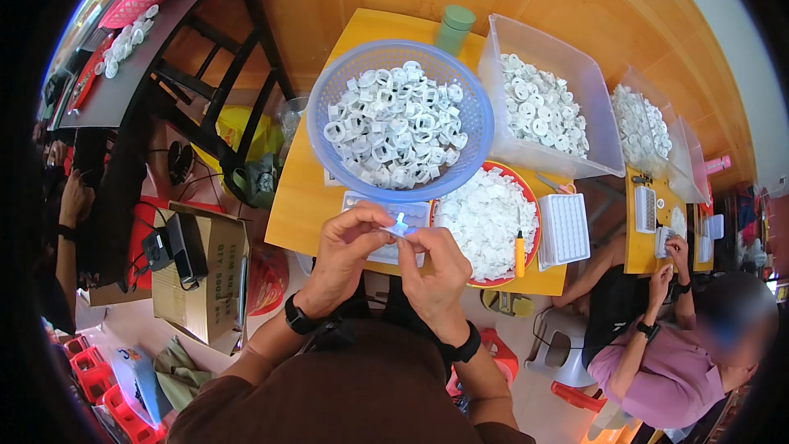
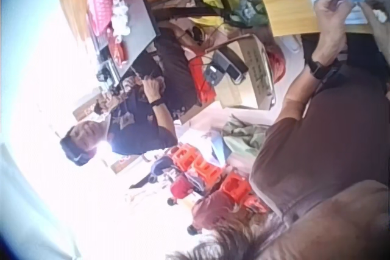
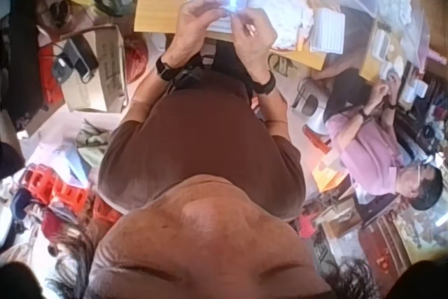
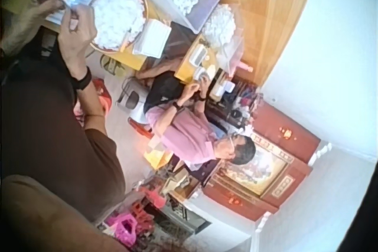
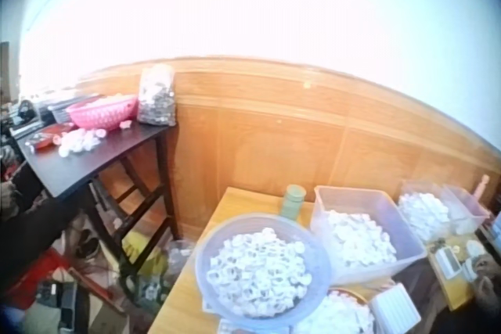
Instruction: Assembling small plastic rings and internal components into a housing.
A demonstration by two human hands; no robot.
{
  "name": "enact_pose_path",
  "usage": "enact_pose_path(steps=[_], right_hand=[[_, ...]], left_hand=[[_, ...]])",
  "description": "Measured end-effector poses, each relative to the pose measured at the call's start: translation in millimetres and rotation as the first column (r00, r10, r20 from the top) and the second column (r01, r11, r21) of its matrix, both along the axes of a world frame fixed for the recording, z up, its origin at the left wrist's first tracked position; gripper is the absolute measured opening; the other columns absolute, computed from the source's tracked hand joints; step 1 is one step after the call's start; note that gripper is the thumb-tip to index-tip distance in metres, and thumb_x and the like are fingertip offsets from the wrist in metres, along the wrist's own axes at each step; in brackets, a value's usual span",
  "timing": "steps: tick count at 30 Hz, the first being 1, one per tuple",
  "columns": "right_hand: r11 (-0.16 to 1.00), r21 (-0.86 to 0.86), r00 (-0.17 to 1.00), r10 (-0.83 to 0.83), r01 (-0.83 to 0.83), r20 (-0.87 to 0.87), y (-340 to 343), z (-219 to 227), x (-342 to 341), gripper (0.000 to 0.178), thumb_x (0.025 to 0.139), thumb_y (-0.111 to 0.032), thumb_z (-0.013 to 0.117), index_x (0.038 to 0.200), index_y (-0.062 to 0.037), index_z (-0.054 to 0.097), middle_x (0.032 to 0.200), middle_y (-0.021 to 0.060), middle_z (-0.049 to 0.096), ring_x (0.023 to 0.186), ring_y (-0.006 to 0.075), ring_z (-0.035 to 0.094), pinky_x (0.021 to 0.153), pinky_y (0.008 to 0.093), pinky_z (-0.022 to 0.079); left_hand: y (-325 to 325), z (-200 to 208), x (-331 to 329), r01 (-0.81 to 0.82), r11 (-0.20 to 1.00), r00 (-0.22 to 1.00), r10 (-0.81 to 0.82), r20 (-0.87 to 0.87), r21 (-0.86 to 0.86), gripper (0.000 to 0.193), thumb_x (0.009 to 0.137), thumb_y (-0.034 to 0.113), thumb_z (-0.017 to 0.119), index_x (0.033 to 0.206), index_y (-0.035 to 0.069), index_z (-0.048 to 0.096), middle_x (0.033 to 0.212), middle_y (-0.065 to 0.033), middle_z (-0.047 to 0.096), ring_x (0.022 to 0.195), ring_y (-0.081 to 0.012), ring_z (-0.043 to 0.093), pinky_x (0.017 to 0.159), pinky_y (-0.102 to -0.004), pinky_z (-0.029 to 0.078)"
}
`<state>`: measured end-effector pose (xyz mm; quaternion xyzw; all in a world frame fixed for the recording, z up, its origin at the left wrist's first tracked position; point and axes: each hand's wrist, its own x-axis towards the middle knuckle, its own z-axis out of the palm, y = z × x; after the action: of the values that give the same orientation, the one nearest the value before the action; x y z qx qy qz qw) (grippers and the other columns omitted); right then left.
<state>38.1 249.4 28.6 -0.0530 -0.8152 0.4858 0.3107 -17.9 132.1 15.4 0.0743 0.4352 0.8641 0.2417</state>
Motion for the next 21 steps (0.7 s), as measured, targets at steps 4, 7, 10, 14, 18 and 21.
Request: enact_pose_path(steps=[4,7,10,14,18,21], right_hand=[[0.995,0.100,0.997,-0.025,0.032,-0.070,-6.9,2.3,-1.2,0.018,0.068,0.009,0.066,0.081,-0.0001,0.058,0.069,0.0087,0.057,0.057,0.0171,0.057,0.052,0.0252,0.045],[0.989,0.143,0.995,-0.036,0.049,-0.096,-10.5,1.9,-1.6,0.020,0.065,0.011,0.065,0.080,-0.0004,0.057,0.067,0.0095,0.057,0.056,0.0198,0.056,0.050,0.0267,0.045],[0.982,0.177,0.995,-0.044,0.059,-0.089,-12.4,0.7,-0.6,0.022,0.063,0.012,0.065,0.080,-0.0009,0.057,0.067,0.0101,0.057,0.056,0.0221,0.056,0.050,0.0280,0.045],[0.968,0.248,0.993,-0.019,0.047,-0.112,-13.3,2.4,-1.3,0.023,0.062,0.012,0.064,0.079,-0.0015,0.057,0.068,0.0102,0.057,0.056,0.0231,0.056,0.049,0.0289,0.044],[0.955,0.288,0.991,-0.039,0.075,-0.131,-10.4,2.2,1.5,0.023,0.062,0.011,0.064,0.079,-0.0015,0.056,0.068,0.0100,0.057,0.056,0.0228,0.056,0.050,0.0282,0.045],[0.985,0.161,0.997,-0.052,0.059,-0.050,-7.9,2.4,3.6,0.019,0.066,0.009,0.064,0.079,-0.0012,0.056,0.068,0.0081,0.057,0.057,0.0179,0.057,0.051,0.0254,0.044]], left_hand=[[0.5,1.3,0.8,-0.044,0.999,0.999,0.043,-0.022,-0.009,0.020,0.076,-0.010,0.053,0.090,0.000,0.064,0.095,-0.0036,0.052,0.089,-0.0114,0.053,0.078,-0.0250,0.043],[2.1,1.5,2.3,-0.074,0.997,0.997,0.073,0.011,0.021,0.020,0.077,-0.010,0.051,0.088,0.000,0.064,0.093,-0.0041,0.052,0.086,-0.0113,0.053,0.076,-0.0242,0.045],[2.9,0.9,3.1,-0.099,0.995,0.995,0.099,0.000,0.022,0.018,0.078,-0.009,0.050,0.087,0.000,0.064,0.091,-0.0042,0.053,0.082,-0.0112,0.054,0.073,-0.0237,0.046],[4.5,-3.0,3.3,-0.103,0.994,0.994,0.102,0.040,0.029,0.016,0.079,-0.007,0.051,0.085,0.000,0.064,0.089,-0.0030,0.053,0.079,-0.0106,0.054,0.073,-0.0239,0.045],[6.9,-2.9,3.2,-0.056,0.998,0.998,0.055,0.027,0.034,0.015,0.080,-0.006,0.052,0.088,0.001,0.062,0.088,-0.0016,0.054,0.082,-0.0089,0.052,0.075,-0.0236,0.044],[4.3,2.8,1.0,0.000,1.000,1.000,0.000,0.008,-0.029,0.017,0.079,-0.005,0.053,0.092,0.001,0.062,0.092,-0.0022,0.055,0.082,-0.0092,0.053,0.075,-0.0247,0.045]])
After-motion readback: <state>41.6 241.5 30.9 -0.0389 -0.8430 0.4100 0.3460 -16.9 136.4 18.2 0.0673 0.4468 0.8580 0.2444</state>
